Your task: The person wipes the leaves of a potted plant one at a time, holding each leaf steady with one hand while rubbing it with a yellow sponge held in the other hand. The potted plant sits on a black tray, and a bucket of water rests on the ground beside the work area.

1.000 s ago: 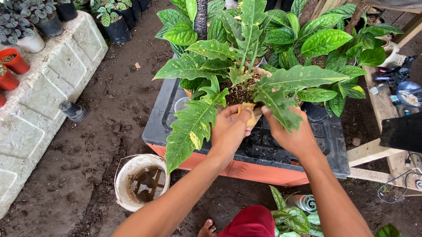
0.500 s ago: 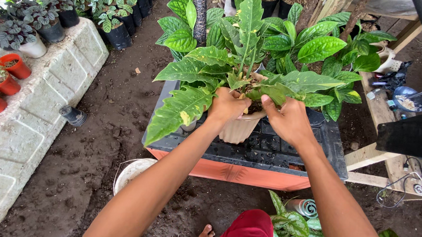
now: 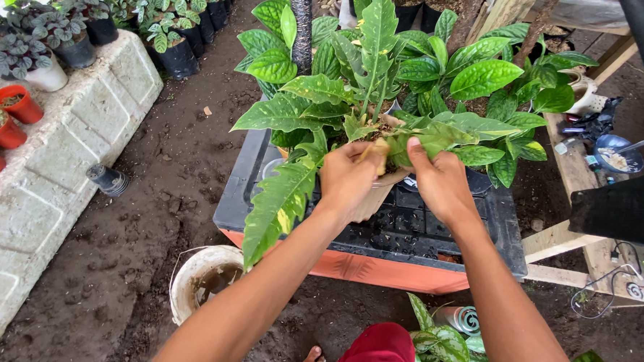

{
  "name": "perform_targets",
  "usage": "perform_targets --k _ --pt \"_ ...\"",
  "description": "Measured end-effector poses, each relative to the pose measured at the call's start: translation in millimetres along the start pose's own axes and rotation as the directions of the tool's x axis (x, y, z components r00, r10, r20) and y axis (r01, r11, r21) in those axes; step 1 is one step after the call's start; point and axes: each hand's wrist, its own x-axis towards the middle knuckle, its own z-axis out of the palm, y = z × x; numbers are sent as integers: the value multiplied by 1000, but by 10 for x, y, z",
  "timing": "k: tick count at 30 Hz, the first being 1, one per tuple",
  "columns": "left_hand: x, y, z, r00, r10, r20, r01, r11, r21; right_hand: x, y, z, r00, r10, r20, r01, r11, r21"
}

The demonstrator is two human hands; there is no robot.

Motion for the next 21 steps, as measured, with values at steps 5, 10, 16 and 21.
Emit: perform_targets --k 5,10,16,21 --pt "-104 170 -45 993 100 -70 -59 892 448 -28 17 35 993 117 -5 -117 993 -4" --pt "-172 283 91 989 148 25 -147 928 343 -62 24 102 980 197 11 -197 980 10" --pt "-391 242 -2 967 233 -103 -194 936 294 -84 79 102 988 156 20 -157 967 199" --pt "-361 245 -47 983 137 -125 -60 873 484 -131 70 144 997 71 24 -75 937 341"
